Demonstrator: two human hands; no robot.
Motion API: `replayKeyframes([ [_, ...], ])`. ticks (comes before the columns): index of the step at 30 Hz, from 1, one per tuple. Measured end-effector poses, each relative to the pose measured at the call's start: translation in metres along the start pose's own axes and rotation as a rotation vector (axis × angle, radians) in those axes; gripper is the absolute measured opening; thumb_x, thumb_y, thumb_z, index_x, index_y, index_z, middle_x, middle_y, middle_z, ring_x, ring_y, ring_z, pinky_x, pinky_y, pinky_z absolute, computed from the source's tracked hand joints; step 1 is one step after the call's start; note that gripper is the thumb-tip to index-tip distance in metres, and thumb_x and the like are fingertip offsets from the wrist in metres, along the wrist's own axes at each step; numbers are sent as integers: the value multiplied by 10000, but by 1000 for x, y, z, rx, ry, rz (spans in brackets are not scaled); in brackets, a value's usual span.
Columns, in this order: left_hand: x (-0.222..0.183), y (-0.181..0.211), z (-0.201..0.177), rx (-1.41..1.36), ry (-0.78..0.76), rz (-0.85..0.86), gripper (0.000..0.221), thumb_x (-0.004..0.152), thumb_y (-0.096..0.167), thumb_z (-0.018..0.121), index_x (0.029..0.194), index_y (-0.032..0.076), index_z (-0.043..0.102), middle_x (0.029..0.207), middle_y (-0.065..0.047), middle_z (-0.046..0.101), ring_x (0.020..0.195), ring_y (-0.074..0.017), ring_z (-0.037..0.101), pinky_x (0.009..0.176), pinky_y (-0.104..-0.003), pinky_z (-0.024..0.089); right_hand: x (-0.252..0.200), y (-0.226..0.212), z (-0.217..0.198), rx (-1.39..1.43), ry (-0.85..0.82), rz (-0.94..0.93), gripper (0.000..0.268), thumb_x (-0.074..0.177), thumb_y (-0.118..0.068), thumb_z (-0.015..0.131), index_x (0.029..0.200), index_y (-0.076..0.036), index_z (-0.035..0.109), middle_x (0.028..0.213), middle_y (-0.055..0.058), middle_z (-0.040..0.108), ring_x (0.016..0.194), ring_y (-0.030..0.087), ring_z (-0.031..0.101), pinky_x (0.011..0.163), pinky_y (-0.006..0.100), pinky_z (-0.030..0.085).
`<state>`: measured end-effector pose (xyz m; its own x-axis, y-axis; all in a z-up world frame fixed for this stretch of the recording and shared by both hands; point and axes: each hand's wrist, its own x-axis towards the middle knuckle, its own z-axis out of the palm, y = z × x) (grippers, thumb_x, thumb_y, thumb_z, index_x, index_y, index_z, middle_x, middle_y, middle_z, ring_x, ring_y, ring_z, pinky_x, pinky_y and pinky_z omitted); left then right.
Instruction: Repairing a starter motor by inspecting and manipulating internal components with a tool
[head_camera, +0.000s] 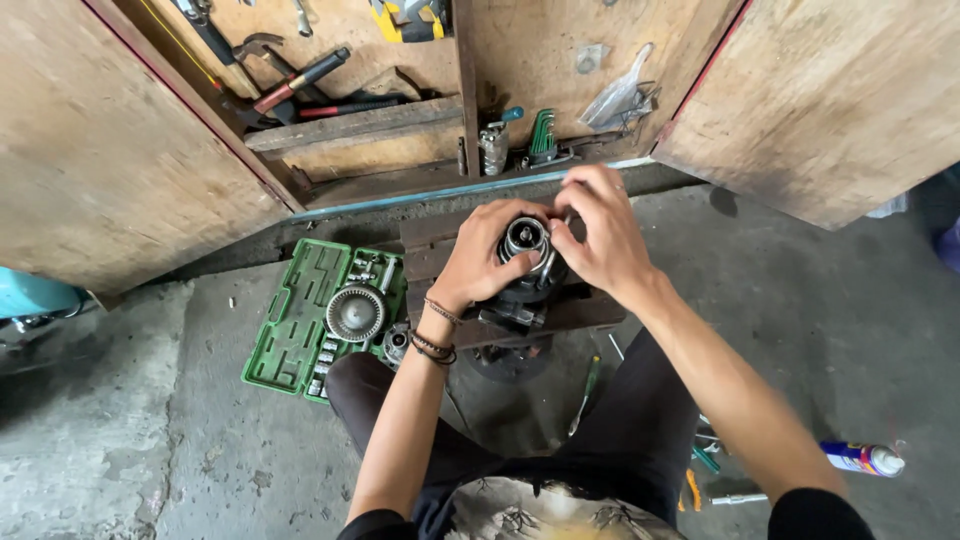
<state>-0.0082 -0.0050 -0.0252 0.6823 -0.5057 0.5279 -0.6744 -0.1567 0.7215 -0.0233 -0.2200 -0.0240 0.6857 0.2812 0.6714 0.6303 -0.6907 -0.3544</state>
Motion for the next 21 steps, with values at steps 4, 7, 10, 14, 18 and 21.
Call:
replayKeyframes([
  [4, 1, 20, -5, -111, 7, -22, 526, 874, 588, 559, 1191, 182, 670, 1137, -147, 707, 1066, -447, 665, 976, -514, 490, -1, -33, -10, 6, 88, 147, 378, 823, -139, 748, 1149, -57, 575, 1346, 195, 433, 1221, 472, 458, 1022, 572, 430],
  [7, -3, 22, -4, -135, 32, -34, 477, 897, 551, 552, 1171, 182, 681, 1131, -157, 707, 1051, -463, 666, 968, -510, 493, -5, -34, -10, 24, 96, 261, 504, 823, -164, 779, 1229, -57, 500, 1306, 196, 412, 1231, 491, 481, 1013, 555, 454],
  [10, -2, 19, -3, -137, 39, -31, 486, 902, 559, 559, 1168, 171, 682, 1117, -178, 696, 1039, -472, 661, 955, -517, 494, -10, -19, -3, 126, -87, 606, 593, 859, -336, 714, 1343, -144, 430, 967, 149, 649, 956, 480, 633, 843, 592, 444],
  [14, -3, 15, -1, -163, 41, -45, 443, 898, 520, 574, 1143, 170, 692, 1118, -147, 714, 1046, -437, 675, 974, -500, 491, -19, 14, 20, 513, -7, 734, 538, 815, -142, 762, 1306, -124, 541, 916, 62, 691, 738, 156, 700, 649, 274, 546],
  [18, -5, 12, 0, -165, 48, -68, 440, 899, 503, 587, 1170, 176, 703, 1105, -158, 709, 1035, -438, 677, 964, -497, 499, -9, -3, 6, 720, 15, 702, 526, 829, -47, 746, 1316, -9, 549, 930, 137, 645, 730, 162, 682, 616, 257, 571],
  [21, -6, -3, 2, -137, 41, -74, 425, 898, 480, 610, 1186, 182, 706, 1091, -158, 697, 1036, -432, 672, 952, -489, 503, -8, -20, -10, 518, -146, 722, 283, 890, -138, 736, 1169, -88, 733, 948, 143, 741, 763, 190, 745, 589, 273, 614],
])
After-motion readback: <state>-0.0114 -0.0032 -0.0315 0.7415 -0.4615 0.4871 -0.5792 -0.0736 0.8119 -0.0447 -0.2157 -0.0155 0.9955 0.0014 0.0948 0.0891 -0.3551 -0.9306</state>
